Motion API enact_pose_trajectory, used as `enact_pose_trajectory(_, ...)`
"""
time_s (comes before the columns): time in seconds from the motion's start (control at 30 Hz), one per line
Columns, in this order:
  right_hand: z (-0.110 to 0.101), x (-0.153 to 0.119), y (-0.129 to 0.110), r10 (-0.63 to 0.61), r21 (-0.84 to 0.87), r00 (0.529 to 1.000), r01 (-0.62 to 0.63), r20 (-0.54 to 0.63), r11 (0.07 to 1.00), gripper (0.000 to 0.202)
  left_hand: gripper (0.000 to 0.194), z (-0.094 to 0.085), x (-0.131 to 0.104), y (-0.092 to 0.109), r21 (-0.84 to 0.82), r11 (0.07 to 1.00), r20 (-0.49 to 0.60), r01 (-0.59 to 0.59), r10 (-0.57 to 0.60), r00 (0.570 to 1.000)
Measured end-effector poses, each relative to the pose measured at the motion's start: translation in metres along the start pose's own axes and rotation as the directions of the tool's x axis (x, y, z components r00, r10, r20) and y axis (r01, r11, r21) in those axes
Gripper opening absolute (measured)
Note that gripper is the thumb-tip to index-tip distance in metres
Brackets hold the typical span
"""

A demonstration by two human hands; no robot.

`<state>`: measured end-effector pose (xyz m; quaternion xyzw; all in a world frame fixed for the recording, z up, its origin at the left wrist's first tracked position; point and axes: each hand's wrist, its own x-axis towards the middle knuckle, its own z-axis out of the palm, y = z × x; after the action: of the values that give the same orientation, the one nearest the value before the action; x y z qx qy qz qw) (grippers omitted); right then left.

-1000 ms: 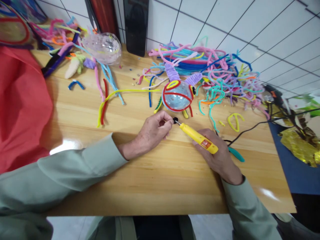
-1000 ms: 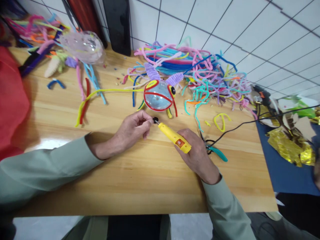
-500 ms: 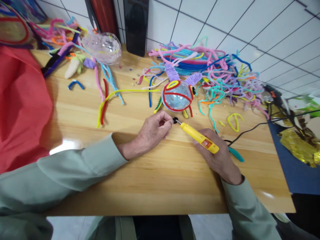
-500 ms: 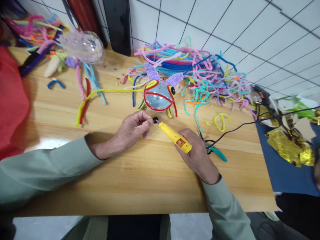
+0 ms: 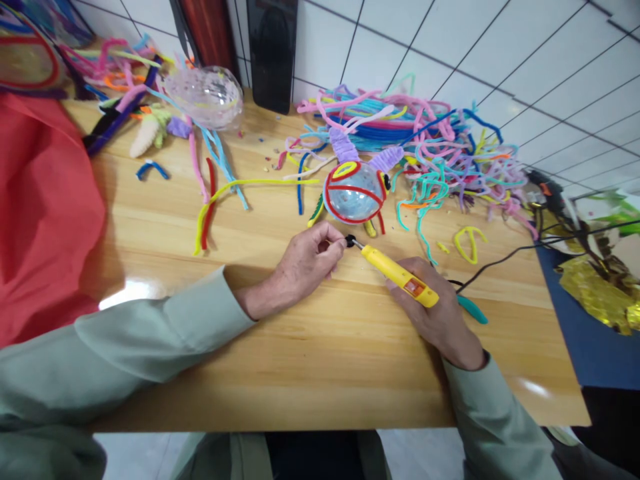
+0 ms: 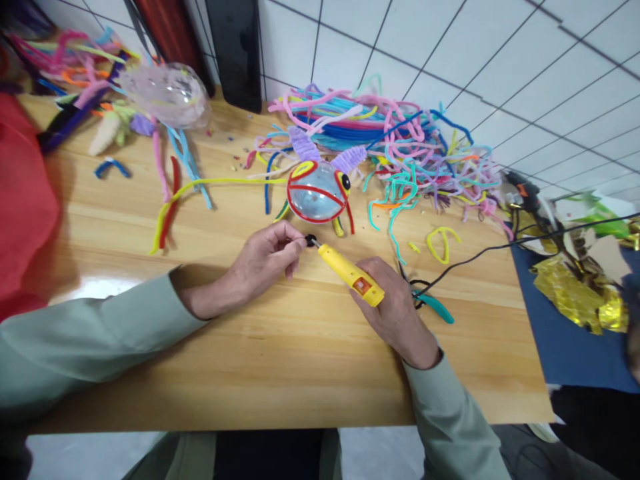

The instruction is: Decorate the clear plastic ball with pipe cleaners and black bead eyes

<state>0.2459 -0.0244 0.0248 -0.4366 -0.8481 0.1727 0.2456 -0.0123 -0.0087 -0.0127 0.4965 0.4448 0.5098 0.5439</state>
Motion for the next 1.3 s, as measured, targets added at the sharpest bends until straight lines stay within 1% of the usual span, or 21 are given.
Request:
enact_pose_trajectory(0.1,0.0,0.001,0.0,-0.024,0.015,0.999,0.023,0.021,1.0,0.006,0.006,0.0,0.0,0.0,0.002,1.0,-0.006,-0.006,0.006,1.0)
enact_pose_trajectory(0.17,-0.001,0.0,0.001,-0.008,0.041,1.0,0.008,-0.002,0.999,0.008,0.006,0.0,0.0,0.0,-0.008,1.0,-0.007,-0.004,0.004,1.0)
enact_pose_trajectory(0.23,-0.003,-0.003,0.004,0.053,0.069,0.997,-0.049,-0.063,0.996,0.009,0.006,0.0,0.0,-0.001,-0.02,1.0,-0.001,0.0,0.0,1.0)
enact_pose_trajectory(0.3,-0.009,-0.01,0.011,0.147,0.105,0.977,-0.132,-0.154,0.986,0.011,0.006,-0.001,0.0,-0.003,-0.025,1.0,0.009,0.0,0.001,1.0)
enact_pose_trajectory(0.37,-0.019,-0.021,0.023,0.264,0.165,0.932,-0.228,-0.248,0.96,0.015,0.007,-0.002,-0.001,-0.004,-0.015,1.0,0.011,-0.011,0.011,1.0)
enact_pose_trajectory(0.43,-0.035,-0.037,0.039,0.382,0.236,0.868,-0.318,-0.316,0.918,0.021,0.01,-0.004,-0.002,-0.005,0.017,1.0,-0.007,-0.025,0.026,1.0)
enact_pose_trajectory(0.5,-0.054,-0.057,0.06,0.469,0.269,0.804,-0.391,-0.365,0.88,0.028,0.01,-0.006,-0.001,-0.006,0.055,0.998,-0.009,-0.017,0.018,1.0)
enact_pose_trajectory(0.6,-0.082,-0.092,0.095,0.547,0.23,0.725,-0.498,-0.419,0.836,0.036,0.013,-0.008,0.001,-0.006,0.08,0.997,0.003,-0.005,0.005,1.0)
enact_pose_trajectory(0.63,-0.088,-0.102,0.107,0.572,0.194,0.693,-0.549,-0.438,0.813,0.037,0.014,-0.008,0.001,-0.006,0.085,0.996,0.002,-0.006,0.006,1.0)
enact_pose_trajectory(0.67,-0.093,-0.111,0.118,0.585,0.136,0.675,-0.595,-0.45,0.792,0.038,0.015,-0.008,0.002,-0.006,0.088,0.996,0.0,-0.007,0.007,1.0)
enact_pose_trajectory(0.7,-0.097,-0.119,0.129,0.578,0.061,0.674,-0.626,-0.461,0.778,0.039,0.016,-0.008,0.002,-0.006,0.089,0.996,-0.004,-0.007,0.008,1.0)
enact_pose_trajectory(0.8,-0.102,-0.132,0.155,0.539,-0.158,0.725,-0.648,-0.429,0.745,0.047,0.019,-0.006,0.001,-0.006,0.088,0.996,-0.007,0.005,-0.004,1.0)
enact_pose_trajectory(0.9,-0.103,-0.137,0.164,0.502,-0.298,0.775,-0.619,-0.383,0.727,0.048,0.023,-0.004,-0.002,-0.002,0.06,0.998,-0.008,0.015,-0.014,1.0)
enact_pose_trajectory(0.93,-0.103,-0.136,0.162,0.48,-0.341,0.787,-0.606,-0.388,0.718,0.046,0.024,-0.004,-0.003,0.0,0.047,0.999,-0.013,0.008,-0.008,1.0)
enact_pose_trajectory(1.0,-0.101,-0.129,0.148,0.411,-0.41,0.777,-0.61,-0.477,0.678,0.046,0.024,-0.006,-0.003,0.007,0.03,0.999,-0.041,-0.029,0.03,0.999)
enact_pose_trajectory(1.03,-0.099,-0.122,0.136,0.363,-0.408,0.764,-0.608,-0.533,0.681,0.048,0.023,-0.007,-0.002,0.011,0.027,0.998,-0.066,-0.059,0.061,0.996)
enact_pose_trajectory(1.07,-0.096,-0.112,0.121,0.319,-0.388,0.776,-0.57,-0.544,0.724,0.049,0.022,-0.01,0.0,0.014,0.027,0.995,-0.095,-0.094,0.096,0.991)
enact_pose_trajectory(1.13,-0.084,-0.084,0.086,0.25,-0.281,0.825,-0.432,-0.507,0.857,0.047,0.021,-0.015,0.008,0.02,0.03,0.986,-0.163,-0.165,0.167,0.972)
enact_pose_trajectory(1.17,-0.076,-0.067,0.068,0.238,-0.215,0.843,-0.377,-0.482,0.901,0.047,0.021,-0.019,0.013,0.022,0.037,0.98,-0.194,-0.195,0.198,0.961)
enact_pose_trajectory(1.23,-0.055,-0.026,0.037,0.223,-0.09,0.889,-0.281,-0.401,0.956,0.049,0.019,-0.026,0.026,0.024,0.073,0.968,-0.241,-0.24,0.25,0.938)
enact_pose_trajectory(1.3,-0.031,0.016,0.017,0.226,0.051,0.919,-0.222,-0.322,0.974,0.053,0.017,-0.033,0.041,0.026,0.149,0.948,-0.268,-0.28,0.312,0.912)
